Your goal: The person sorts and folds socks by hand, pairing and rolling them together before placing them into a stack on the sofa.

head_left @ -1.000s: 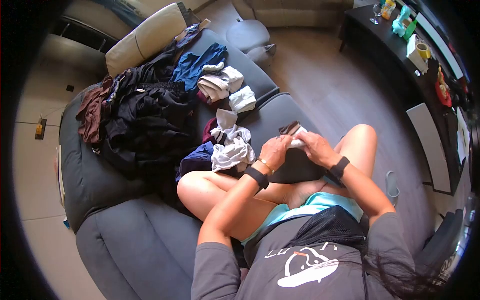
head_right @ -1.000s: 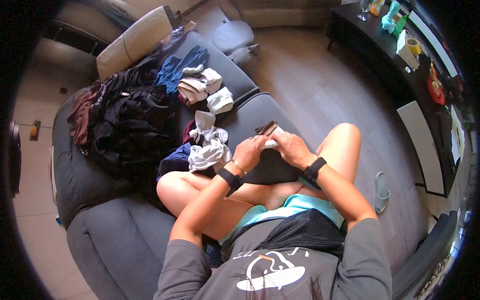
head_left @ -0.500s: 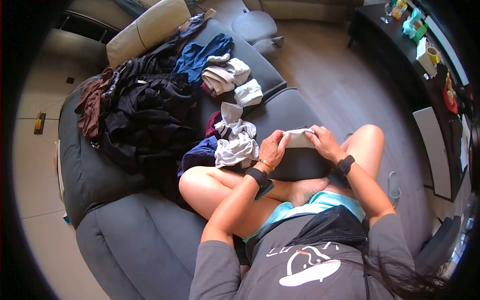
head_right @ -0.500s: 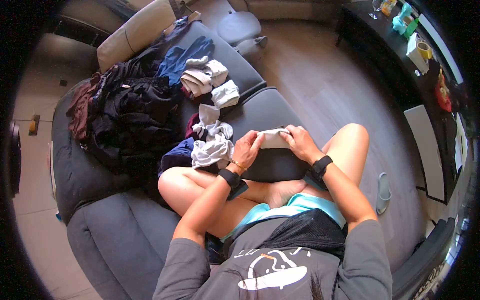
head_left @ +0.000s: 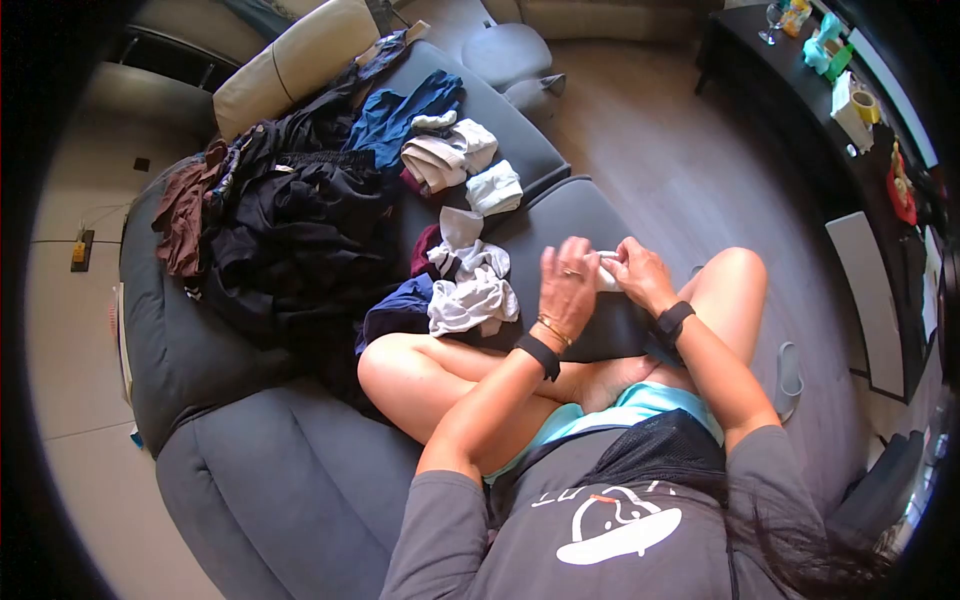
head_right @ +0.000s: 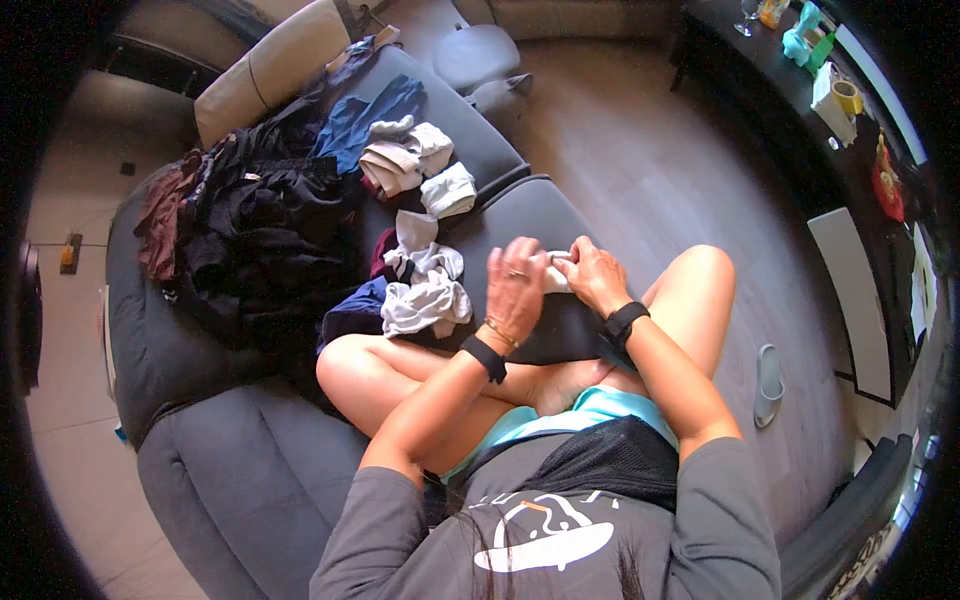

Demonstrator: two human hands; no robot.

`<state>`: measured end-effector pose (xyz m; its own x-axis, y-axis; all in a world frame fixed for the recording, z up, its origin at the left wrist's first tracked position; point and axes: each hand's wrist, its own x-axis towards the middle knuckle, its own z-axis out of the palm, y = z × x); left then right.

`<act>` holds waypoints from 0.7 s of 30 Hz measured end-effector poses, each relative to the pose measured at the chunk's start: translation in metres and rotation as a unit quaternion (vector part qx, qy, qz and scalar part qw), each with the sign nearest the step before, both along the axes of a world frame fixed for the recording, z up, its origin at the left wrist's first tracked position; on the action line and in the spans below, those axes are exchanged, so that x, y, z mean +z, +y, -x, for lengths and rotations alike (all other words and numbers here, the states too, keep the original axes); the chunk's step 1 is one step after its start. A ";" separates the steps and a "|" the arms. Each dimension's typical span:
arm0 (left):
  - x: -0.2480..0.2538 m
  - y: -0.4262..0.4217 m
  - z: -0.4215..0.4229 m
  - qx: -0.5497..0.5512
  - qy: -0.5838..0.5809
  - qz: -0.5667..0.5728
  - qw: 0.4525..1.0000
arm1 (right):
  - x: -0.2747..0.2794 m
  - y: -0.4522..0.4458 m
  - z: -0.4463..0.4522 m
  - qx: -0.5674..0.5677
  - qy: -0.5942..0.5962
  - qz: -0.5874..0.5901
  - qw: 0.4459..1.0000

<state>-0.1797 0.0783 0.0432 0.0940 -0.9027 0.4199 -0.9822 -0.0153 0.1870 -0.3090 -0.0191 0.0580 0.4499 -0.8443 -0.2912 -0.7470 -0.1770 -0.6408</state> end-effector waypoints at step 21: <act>0.054 0.032 -0.009 -0.113 0.847 -0.211 0.474 | 0.032 0.030 0.024 0.040 -0.456 -0.331 0.825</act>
